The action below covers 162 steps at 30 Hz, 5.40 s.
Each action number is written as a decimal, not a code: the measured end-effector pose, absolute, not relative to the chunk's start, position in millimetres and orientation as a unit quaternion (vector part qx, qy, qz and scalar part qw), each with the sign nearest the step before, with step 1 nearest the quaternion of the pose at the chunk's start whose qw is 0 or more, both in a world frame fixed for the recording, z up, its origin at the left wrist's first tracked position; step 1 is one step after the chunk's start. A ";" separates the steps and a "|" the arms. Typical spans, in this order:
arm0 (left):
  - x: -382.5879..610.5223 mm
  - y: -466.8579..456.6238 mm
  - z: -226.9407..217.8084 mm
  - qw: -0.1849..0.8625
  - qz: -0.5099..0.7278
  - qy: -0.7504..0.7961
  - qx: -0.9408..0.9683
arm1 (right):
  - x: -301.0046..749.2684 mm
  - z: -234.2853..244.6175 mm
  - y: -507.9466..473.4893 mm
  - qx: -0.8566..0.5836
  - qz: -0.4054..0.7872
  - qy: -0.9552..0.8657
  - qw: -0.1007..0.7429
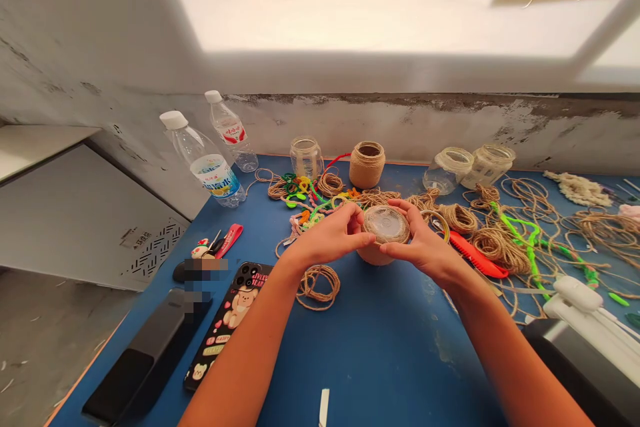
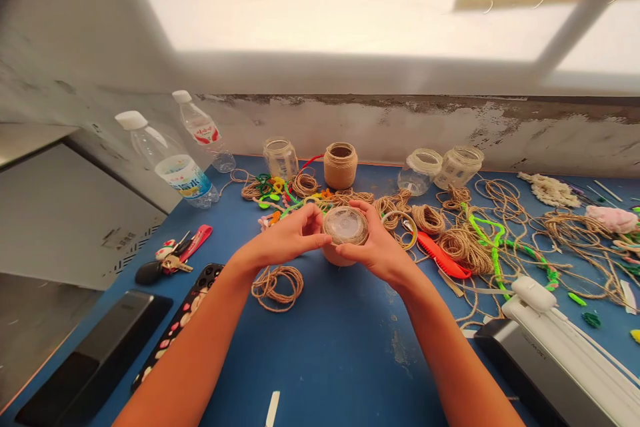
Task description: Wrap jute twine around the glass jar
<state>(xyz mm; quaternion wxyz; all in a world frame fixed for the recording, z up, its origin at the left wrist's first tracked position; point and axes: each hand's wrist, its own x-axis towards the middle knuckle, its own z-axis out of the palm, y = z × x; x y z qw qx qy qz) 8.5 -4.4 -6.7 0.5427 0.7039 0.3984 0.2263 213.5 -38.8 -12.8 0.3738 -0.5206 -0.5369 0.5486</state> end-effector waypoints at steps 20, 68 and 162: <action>6.4 -2.5 -13.3 0.582 0.238 0.360 0.689 | 216.2 -17.3 -37.9 -0.504 0.561 -0.538 0.377; 15.3 3.9 -16.9 0.691 0.296 0.390 0.532 | 213.9 -12.2 -39.0 -0.513 0.562 -0.537 0.365; -3.7 -3.0 8.0 0.406 0.172 0.458 0.772 | 233.6 -30.0 -31.0 -0.510 0.474 -0.628 0.349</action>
